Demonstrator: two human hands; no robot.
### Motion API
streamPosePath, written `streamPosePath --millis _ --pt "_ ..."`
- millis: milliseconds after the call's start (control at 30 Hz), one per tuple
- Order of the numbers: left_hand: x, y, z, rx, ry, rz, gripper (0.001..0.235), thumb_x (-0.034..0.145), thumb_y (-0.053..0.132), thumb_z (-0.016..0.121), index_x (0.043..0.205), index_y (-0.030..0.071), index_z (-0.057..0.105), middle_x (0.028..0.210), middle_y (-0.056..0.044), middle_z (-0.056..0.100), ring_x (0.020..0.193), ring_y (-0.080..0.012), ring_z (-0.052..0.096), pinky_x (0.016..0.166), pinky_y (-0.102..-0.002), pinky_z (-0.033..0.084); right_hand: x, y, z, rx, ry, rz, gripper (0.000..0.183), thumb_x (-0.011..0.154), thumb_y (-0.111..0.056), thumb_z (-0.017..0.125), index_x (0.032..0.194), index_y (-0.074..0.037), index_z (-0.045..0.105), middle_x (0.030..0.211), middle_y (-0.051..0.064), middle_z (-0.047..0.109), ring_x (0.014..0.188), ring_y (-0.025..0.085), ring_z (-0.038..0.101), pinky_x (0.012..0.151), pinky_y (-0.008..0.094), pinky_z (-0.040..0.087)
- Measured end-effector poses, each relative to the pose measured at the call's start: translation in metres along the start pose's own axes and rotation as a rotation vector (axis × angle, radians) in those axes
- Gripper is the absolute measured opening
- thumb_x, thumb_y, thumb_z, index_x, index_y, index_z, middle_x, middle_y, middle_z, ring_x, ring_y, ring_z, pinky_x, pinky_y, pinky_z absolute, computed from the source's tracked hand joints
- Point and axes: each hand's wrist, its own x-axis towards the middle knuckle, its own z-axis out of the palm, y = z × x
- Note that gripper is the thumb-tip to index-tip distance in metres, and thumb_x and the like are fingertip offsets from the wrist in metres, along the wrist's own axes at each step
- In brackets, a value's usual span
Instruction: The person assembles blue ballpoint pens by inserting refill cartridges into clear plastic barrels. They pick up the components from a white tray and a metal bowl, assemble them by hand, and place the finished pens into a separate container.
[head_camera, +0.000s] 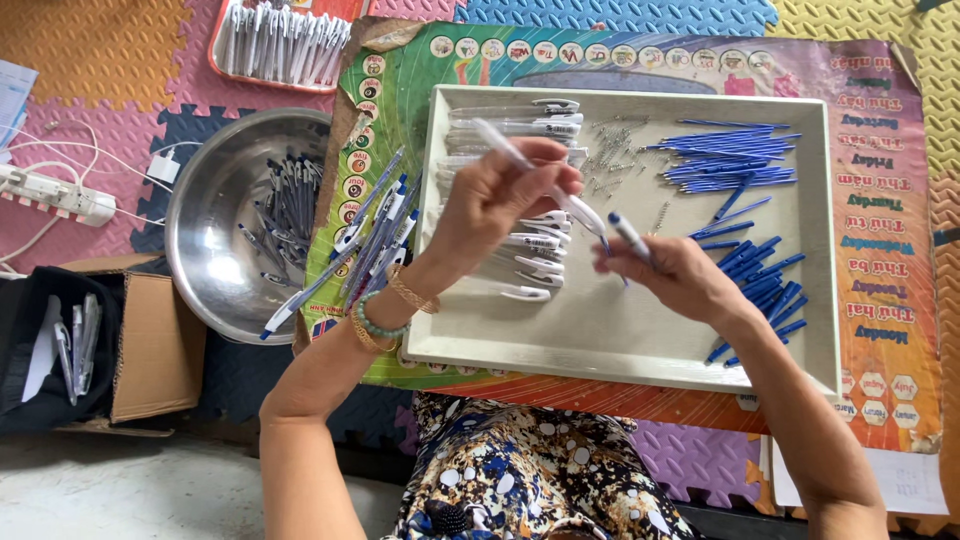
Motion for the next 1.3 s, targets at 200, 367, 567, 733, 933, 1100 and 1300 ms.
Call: streamPosePath --millis 200,367,567,733,933,1100,1300 --pt "-0.028 -0.012 -0.017 -0.131 0.214 -0.12 0.019 0.111 0.021 0.072 0.125 0.009 0.075 0.122 -0.009 0.08 0.118 -0.0187 0.078 0.102 -0.035 0.069 -0.005 0.0 -0.015 -0.156 -0.03 0.008 0.022 0.105 -0.01 0.07 0.118 0.004 0.08 0.087 0.018 0.083 0.08 0.027 0.082 0.083 0.046 0.065" --pt "-0.061 -0.038 -0.036 -0.218 0.398 -0.137 0.012 0.101 0.01 0.083 0.112 0.008 0.082 0.113 -0.009 0.081 0.108 -0.0257 0.082 0.097 -0.041 0.072 -0.007 0.005 -0.028 -0.344 0.045 -0.027 0.02 0.105 -0.011 0.073 0.115 0.004 0.082 0.082 0.015 0.078 0.071 0.024 0.077 0.074 0.042 0.062" --pt "-0.082 -0.042 -0.04 -0.13 0.438 -0.075 0.019 0.088 -0.003 0.093 0.096 0.006 0.079 0.103 -0.017 0.084 0.099 -0.0218 0.082 0.092 -0.036 0.071 0.0 0.011 -0.023 -0.279 0.172 -0.009 0.016 0.107 -0.01 0.076 0.117 0.0 0.083 0.085 0.012 0.073 0.068 0.019 0.07 0.07 0.036 0.056" --pt "-0.094 -0.045 -0.047 -0.147 0.403 -0.131 0.023 0.084 -0.006 0.094 0.094 0.007 0.077 0.106 -0.014 0.084 0.1 -0.0183 0.082 0.086 -0.028 0.068 0.002 0.054 -0.051 -0.761 0.14 -0.024 0.017 0.107 -0.019 0.08 0.117 -0.006 0.083 0.112 0.013 0.075 0.093 0.035 0.076 0.08 0.044 0.059" --pt "-0.08 -0.013 -0.057 -0.212 0.264 -0.104 0.019 0.095 -0.007 0.087 0.105 0.008 0.082 0.109 -0.013 0.086 0.098 -0.0213 0.084 0.092 -0.025 0.074 -0.04 0.023 -0.081 -0.927 0.072 0.182 0.034 0.114 -0.026 0.065 0.127 0.001 0.079 0.114 0.016 0.073 0.092 0.035 0.069 0.078 0.052 0.058" --pt "-0.032 -0.013 -0.018 0.4 0.058 0.068 0.02 0.095 -0.001 0.086 0.113 0.005 0.078 0.111 -0.014 0.084 0.095 -0.0226 0.084 0.09 -0.026 0.072 -0.075 0.041 -0.093 -0.955 0.114 0.193 0.025 0.112 -0.016 0.068 0.132 -0.008 0.08 0.127 0.012 0.075 0.102 0.037 0.072 0.087 0.051 0.056" --pt "0.007 -0.033 0.007 0.786 -0.199 0.329 0.029 0.096 0.003 0.088 0.119 0.008 0.071 0.111 -0.01 0.083 0.087 -0.0186 0.084 0.082 -0.029 0.07 -0.075 0.038 -0.095 -0.943 0.138 0.162 0.031 0.112 -0.014 0.067 0.14 -0.009 0.079 0.129 0.014 0.074 0.106 0.038 0.073 0.085 0.054 0.058"
